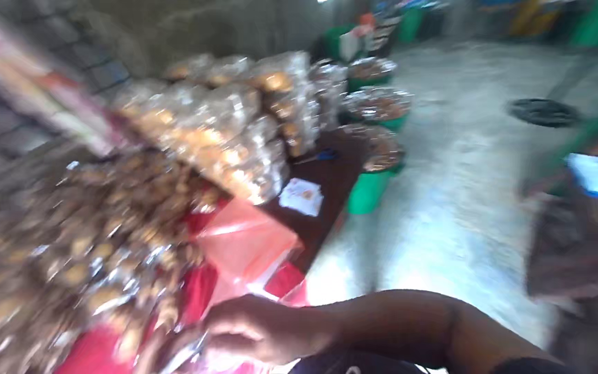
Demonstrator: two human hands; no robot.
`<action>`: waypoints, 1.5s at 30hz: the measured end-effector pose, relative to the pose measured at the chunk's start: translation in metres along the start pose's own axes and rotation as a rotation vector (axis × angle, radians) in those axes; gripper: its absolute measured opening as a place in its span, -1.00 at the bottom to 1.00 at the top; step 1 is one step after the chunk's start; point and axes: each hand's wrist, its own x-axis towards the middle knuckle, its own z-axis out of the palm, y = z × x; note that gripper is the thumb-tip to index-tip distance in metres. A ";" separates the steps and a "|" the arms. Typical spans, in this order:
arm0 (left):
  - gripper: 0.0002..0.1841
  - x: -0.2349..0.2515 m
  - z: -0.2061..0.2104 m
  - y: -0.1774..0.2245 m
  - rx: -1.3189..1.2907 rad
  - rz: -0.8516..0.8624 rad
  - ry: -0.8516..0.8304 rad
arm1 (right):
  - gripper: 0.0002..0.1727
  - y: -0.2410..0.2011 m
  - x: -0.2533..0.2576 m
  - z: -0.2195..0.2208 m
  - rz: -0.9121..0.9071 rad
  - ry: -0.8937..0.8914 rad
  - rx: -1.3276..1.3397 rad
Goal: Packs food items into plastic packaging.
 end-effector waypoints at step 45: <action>-0.31 -0.210 -0.283 0.030 0.420 -0.393 0.645 | -0.76 0.131 0.108 0.364 1.055 -0.134 0.625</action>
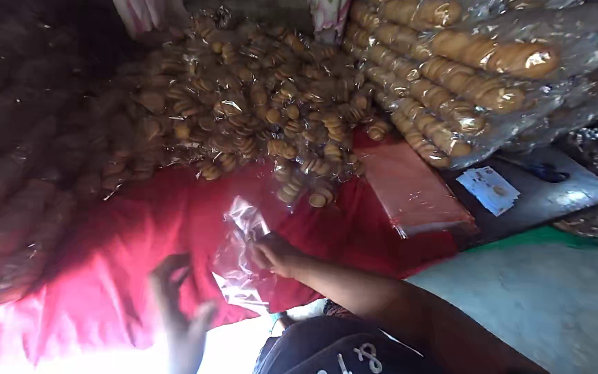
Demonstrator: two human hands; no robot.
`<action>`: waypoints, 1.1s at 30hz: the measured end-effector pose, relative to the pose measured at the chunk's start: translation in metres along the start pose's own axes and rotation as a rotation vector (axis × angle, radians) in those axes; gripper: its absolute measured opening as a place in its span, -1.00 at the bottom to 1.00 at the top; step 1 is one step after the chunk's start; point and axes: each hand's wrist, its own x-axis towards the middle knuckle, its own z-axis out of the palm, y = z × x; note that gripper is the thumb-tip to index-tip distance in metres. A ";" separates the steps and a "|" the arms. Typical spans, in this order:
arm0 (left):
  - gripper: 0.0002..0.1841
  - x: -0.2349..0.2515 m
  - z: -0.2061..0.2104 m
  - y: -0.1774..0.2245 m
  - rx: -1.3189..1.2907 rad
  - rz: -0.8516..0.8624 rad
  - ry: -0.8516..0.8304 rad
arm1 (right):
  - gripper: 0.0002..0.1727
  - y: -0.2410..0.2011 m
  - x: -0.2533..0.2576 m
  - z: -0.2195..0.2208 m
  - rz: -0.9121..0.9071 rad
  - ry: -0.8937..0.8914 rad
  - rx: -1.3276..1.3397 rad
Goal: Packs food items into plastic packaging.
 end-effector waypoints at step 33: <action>-0.17 0.129 -0.172 -0.188 0.719 -0.647 -0.602 | -0.28 -0.013 0.035 -0.145 -0.152 0.241 -1.783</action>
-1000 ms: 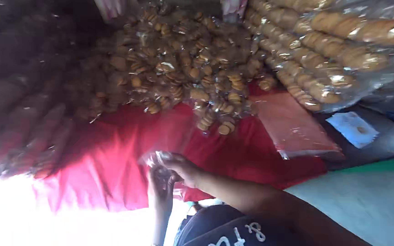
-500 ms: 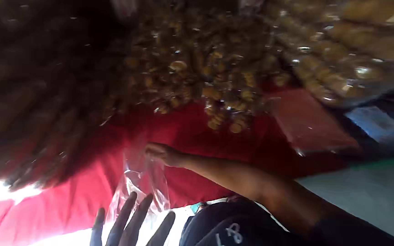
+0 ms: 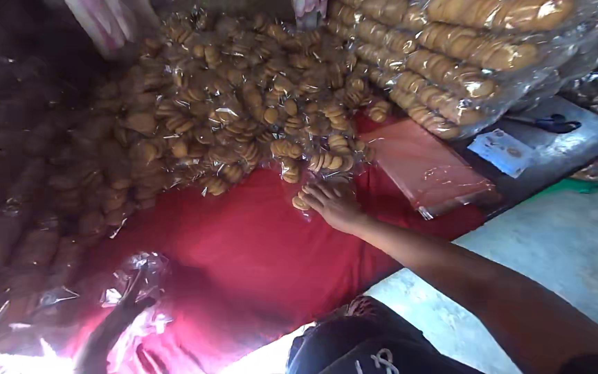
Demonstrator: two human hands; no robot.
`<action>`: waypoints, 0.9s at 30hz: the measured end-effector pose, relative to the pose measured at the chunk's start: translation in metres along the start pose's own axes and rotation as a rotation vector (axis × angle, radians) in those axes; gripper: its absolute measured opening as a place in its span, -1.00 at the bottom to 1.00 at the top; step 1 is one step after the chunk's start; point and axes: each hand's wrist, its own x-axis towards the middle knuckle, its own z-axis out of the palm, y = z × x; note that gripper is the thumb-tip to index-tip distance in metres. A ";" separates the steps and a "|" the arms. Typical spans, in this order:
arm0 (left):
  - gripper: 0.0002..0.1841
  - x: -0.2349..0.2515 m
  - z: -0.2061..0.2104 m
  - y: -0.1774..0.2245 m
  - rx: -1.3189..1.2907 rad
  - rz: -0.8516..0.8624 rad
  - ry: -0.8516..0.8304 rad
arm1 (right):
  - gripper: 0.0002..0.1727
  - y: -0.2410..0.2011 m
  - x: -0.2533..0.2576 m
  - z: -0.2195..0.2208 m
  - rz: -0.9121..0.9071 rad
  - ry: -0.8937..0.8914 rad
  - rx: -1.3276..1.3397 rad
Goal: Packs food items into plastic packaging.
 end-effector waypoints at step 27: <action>-0.62 0.138 0.089 0.448 0.499 0.687 -0.201 | -0.73 0.207 -0.145 -0.017 0.169 0.094 0.657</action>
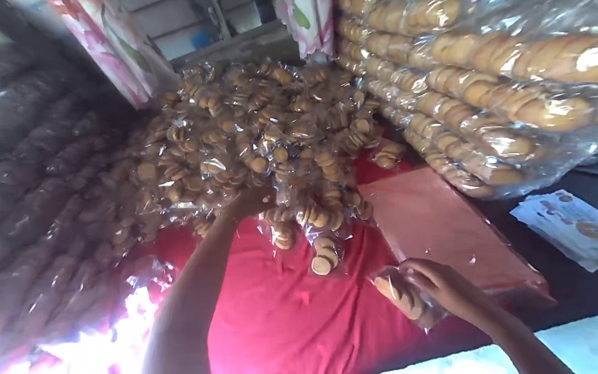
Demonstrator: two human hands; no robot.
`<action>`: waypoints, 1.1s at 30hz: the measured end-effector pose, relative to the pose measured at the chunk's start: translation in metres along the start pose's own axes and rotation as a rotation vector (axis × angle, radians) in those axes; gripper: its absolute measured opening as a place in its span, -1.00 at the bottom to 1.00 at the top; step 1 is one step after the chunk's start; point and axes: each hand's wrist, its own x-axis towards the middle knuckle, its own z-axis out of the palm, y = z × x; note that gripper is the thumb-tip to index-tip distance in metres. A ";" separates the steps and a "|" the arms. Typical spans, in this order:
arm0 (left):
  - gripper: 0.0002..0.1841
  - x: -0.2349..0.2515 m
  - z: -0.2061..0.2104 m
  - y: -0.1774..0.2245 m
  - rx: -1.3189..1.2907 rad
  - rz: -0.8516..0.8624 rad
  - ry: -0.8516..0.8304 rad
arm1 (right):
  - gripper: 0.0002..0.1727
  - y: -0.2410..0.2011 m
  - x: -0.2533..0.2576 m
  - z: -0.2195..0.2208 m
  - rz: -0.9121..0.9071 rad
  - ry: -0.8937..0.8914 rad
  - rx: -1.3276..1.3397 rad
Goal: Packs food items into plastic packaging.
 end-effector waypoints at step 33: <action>-0.78 -0.158 0.190 0.111 -0.365 0.289 0.263 | -0.16 -0.025 -0.082 0.086 -0.244 0.162 0.057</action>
